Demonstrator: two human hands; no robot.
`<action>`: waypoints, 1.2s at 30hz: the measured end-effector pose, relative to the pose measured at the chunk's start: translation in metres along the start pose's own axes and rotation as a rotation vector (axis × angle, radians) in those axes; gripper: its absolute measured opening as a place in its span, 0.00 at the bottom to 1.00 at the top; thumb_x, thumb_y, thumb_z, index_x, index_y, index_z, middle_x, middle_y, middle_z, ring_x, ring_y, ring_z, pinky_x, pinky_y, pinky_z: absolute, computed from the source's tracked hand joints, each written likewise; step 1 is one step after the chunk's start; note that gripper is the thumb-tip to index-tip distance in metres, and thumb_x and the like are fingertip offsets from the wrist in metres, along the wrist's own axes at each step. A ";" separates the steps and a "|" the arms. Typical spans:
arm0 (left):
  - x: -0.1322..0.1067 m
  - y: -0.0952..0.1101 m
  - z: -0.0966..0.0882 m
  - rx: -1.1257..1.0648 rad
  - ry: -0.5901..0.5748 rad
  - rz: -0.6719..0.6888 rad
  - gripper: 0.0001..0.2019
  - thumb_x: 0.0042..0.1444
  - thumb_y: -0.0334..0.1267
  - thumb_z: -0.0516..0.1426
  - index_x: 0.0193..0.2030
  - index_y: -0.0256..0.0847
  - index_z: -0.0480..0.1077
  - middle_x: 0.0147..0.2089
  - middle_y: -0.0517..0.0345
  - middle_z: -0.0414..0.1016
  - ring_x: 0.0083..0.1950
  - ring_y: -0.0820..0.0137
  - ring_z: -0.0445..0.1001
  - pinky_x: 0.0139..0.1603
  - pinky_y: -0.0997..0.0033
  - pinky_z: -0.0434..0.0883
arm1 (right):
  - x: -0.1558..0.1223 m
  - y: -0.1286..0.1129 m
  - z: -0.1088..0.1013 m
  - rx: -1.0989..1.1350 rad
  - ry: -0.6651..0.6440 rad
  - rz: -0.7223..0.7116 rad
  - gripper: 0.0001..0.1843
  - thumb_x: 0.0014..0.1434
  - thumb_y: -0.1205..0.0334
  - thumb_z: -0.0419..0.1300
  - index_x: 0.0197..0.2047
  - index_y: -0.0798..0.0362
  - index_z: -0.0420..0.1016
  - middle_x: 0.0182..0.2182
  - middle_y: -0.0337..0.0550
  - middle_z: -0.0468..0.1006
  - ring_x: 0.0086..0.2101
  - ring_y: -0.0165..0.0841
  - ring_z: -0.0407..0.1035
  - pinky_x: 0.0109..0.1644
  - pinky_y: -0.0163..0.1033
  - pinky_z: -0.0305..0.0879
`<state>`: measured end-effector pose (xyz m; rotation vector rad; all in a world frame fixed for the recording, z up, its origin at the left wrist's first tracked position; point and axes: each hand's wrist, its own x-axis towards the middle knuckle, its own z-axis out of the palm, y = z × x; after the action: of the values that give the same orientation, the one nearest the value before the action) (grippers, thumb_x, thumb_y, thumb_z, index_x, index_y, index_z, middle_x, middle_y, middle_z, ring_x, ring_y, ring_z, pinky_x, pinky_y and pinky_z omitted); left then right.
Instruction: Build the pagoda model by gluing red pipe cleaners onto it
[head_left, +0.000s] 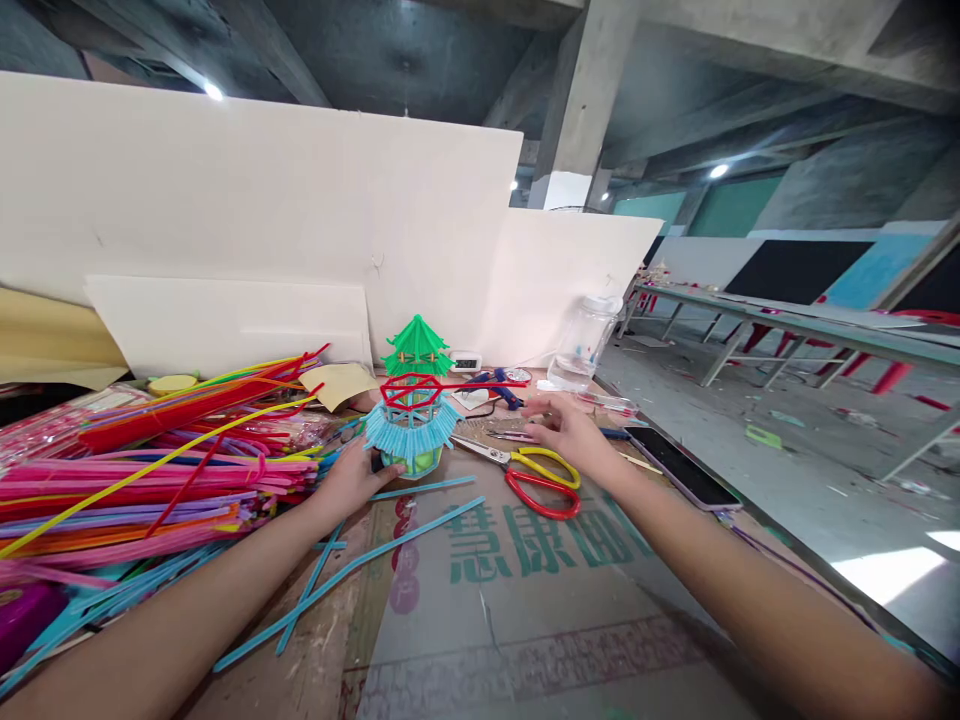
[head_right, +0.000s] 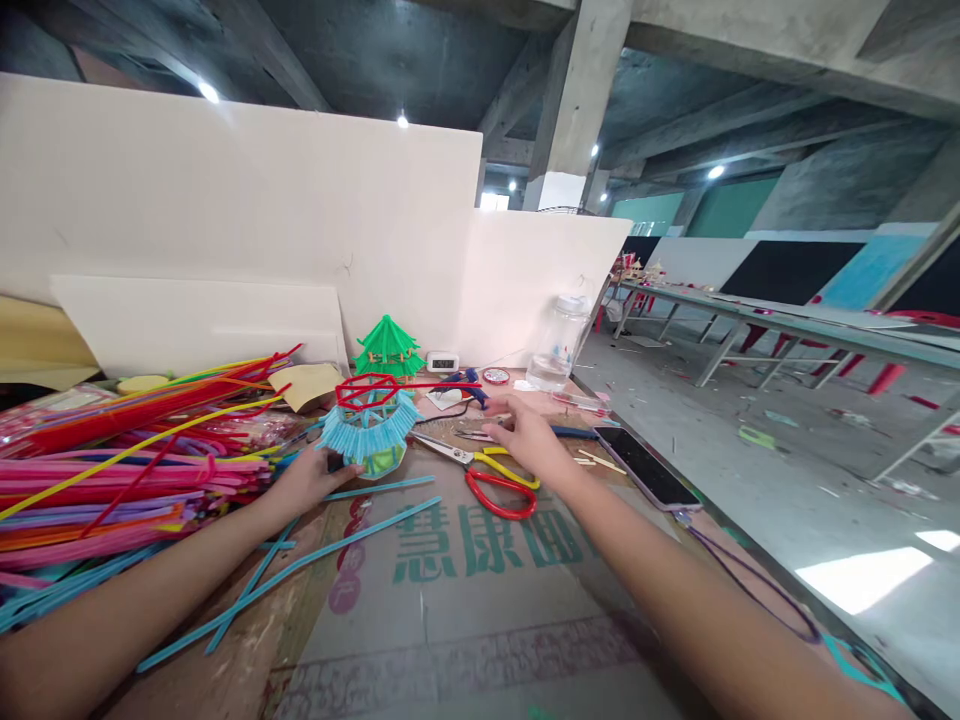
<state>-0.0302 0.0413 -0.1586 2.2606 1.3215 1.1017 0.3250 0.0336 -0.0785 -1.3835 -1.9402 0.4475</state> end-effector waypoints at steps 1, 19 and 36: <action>0.000 0.000 0.000 0.001 -0.002 -0.001 0.14 0.54 0.47 0.60 0.42 0.41 0.72 0.42 0.52 0.79 0.48 0.57 0.75 0.51 0.57 0.71 | 0.004 -0.004 0.002 0.110 -0.010 0.028 0.25 0.57 0.58 0.60 0.57 0.53 0.66 0.53 0.52 0.75 0.33 0.33 0.73 0.39 0.41 0.71; 0.001 0.001 -0.001 0.020 -0.015 -0.001 0.14 0.54 0.48 0.60 0.40 0.41 0.73 0.37 0.54 0.80 0.44 0.57 0.77 0.50 0.57 0.71 | 0.029 -0.015 0.010 0.899 -0.080 0.214 0.23 0.47 0.42 0.69 0.32 0.55 0.75 0.14 0.30 0.61 0.16 0.23 0.52 0.19 0.30 0.49; 0.000 -0.001 0.000 -0.027 -0.013 -0.035 0.14 0.52 0.50 0.60 0.39 0.43 0.72 0.34 0.55 0.79 0.43 0.57 0.76 0.45 0.60 0.72 | -0.006 0.050 -0.110 0.690 0.513 0.217 0.16 0.52 0.51 0.67 0.35 0.57 0.77 0.20 0.39 0.73 0.19 0.25 0.63 0.22 0.30 0.62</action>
<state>-0.0309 0.0421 -0.1589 2.2132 1.3274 1.0855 0.4385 0.0342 -0.0360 -1.1011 -1.0759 0.7016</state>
